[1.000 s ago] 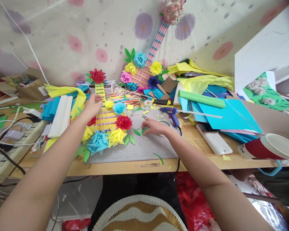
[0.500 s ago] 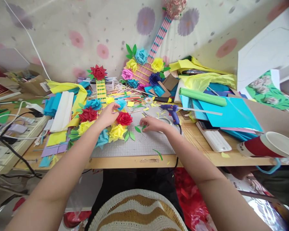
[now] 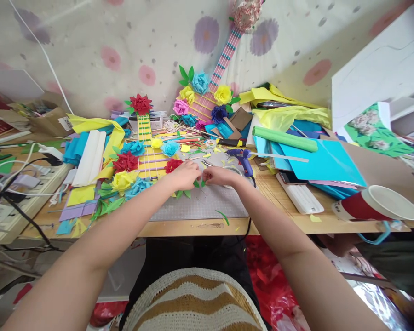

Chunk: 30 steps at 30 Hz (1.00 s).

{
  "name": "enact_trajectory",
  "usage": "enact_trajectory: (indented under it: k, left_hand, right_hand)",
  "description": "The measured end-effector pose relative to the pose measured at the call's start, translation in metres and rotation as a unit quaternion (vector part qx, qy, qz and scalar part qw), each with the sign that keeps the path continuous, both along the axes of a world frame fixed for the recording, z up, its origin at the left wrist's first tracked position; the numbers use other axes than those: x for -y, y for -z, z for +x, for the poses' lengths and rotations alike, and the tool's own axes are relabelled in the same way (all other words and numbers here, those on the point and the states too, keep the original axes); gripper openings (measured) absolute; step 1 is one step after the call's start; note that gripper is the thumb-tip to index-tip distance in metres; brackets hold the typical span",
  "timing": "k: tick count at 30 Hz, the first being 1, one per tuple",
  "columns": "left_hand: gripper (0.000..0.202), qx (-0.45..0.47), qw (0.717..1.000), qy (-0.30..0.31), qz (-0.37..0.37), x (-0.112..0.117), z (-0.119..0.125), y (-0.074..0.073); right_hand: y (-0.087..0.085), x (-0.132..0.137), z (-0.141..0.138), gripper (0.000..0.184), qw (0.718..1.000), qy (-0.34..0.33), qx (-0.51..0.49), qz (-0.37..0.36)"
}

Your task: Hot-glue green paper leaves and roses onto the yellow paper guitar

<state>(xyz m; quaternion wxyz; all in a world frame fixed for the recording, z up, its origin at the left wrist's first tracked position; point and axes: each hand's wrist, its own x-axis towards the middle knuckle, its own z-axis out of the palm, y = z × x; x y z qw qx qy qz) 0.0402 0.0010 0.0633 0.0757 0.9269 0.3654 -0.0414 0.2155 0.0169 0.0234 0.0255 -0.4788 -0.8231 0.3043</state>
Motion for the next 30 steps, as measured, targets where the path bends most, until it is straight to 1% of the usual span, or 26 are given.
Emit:
enact_trajectory:
  k: [2,4,6,8,10,12,14,16,18,19,20,21,22,24,25,26,28,30]
  left_hand:
    - [0.022,-0.026,0.999,0.013,0.012,0.001,0.007,0.005]
    - [0.02,-0.036,0.999,0.02,0.012,0.001,0.012,0.008]
    - [0.016,-0.037,0.999,0.027,0.007,-0.001,0.016,0.009]
    - [0.01,-0.034,0.999,0.036,-0.006,-0.004,0.018,0.01]
    - [0.008,-0.03,0.999,0.039,-0.018,-0.007,0.02,0.011]
    - [0.007,-0.02,0.999,0.041,-0.022,-0.01,0.021,0.012]
    - [0.007,0.003,0.999,0.04,-0.031,-0.013,0.02,0.012]
    - [0.009,0.048,0.997,0.027,-0.059,-0.015,0.017,0.009]
    - [0.012,0.12,0.987,-0.002,-0.106,-0.017,0.014,0.006]
    - [0.013,0.167,0.976,-0.019,-0.137,-0.016,0.013,0.005]
    - [0.012,0.22,0.959,-0.037,-0.175,-0.015,0.013,0.004]
    - [0.012,0.277,0.934,-0.056,-0.22,-0.013,0.013,0.004]
    - [0.012,0.335,0.899,-0.078,-0.27,-0.01,0.014,0.004]
    - [0.016,0.439,0.812,-0.127,-0.363,-0.001,0.019,0.008]
    - [0.018,0.481,0.766,-0.153,-0.397,0.004,0.022,0.011]
    - [0.02,0.515,0.727,-0.178,-0.417,0.01,0.025,0.015]
    - [0.019,0.557,0.667,-0.226,-0.439,0.021,0.032,0.023]
    - [0.015,0.584,0.628,-0.267,-0.439,0.028,0.037,0.031]
  right_hand:
    - [0.0,0.002,0.001,0.009,1.0,0.005,-0.013,0.001]
    - [0.0,0.003,0.004,0.011,0.998,0.027,-0.054,0.008]
    - [0.0,0.006,0.01,0.014,0.991,0.068,-0.109,0.025]
    - [0.0,0.009,0.019,0.012,0.981,0.11,-0.15,0.048]
    - [-0.001,0.014,0.031,0.008,0.973,0.144,-0.166,0.065]
    - [-0.002,0.021,0.044,0.01,0.967,0.176,-0.171,0.071]
    - [-0.004,0.03,0.058,0.013,0.959,0.207,-0.18,0.075]
    - [-0.004,0.039,0.071,0.016,0.95,0.234,-0.192,0.083]
    - [-0.004,0.047,0.085,0.021,0.938,0.269,-0.199,0.094]
    - [-0.003,0.05,0.091,0.024,0.928,0.299,-0.197,0.101]
    - [-0.002,0.052,0.097,0.027,0.915,0.337,-0.192,0.112]
    - [-0.001,0.053,0.102,0.03,0.897,0.38,-0.186,0.127]
    - [0.001,0.053,0.107,0.033,0.875,0.425,-0.181,0.147]
    - [0.005,0.049,0.112,0.037,0.83,0.493,-0.173,0.196]
    - [0.008,0.046,0.112,0.04,0.813,0.511,-0.168,0.221]
    - [0.011,0.041,0.112,0.043,0.804,0.518,-0.162,0.244]
    - [0.018,0.032,0.107,0.047,0.803,0.512,-0.14,0.271]
    - [0.022,0.023,0.101,0.048,0.815,0.502,-0.113,0.265]
